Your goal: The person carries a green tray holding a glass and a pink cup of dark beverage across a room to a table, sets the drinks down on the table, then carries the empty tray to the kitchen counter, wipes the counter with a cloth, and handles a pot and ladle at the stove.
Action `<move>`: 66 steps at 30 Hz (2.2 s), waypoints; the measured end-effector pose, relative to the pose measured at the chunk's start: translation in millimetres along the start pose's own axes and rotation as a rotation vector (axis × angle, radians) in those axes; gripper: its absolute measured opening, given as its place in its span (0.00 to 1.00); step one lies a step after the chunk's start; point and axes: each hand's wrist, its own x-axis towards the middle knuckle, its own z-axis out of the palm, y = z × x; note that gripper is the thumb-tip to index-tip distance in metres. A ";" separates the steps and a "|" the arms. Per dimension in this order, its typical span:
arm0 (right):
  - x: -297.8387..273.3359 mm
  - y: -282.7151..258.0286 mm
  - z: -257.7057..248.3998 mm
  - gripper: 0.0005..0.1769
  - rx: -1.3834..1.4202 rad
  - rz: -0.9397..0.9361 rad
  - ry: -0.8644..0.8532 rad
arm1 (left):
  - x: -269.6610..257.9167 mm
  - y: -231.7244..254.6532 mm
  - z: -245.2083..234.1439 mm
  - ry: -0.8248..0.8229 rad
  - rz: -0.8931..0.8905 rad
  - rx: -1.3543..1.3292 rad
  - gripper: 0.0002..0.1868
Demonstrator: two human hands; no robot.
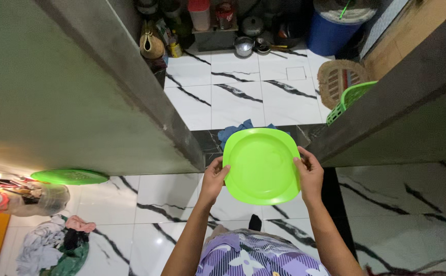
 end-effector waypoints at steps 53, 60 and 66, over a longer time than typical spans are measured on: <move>304.4 -22.3 126.5 0.24 0.069 0.059 0.017 | 338.6 82.0 -5.3 -0.036 0.000 -0.049 0.21; 358.5 -23.1 121.0 0.24 -0.013 0.002 -0.019 | 375.9 83.9 13.3 -0.008 -0.014 -0.027 0.21; 414.1 -24.2 113.1 0.24 0.034 0.006 -0.041 | 416.1 88.5 41.0 -0.032 0.122 -0.084 0.20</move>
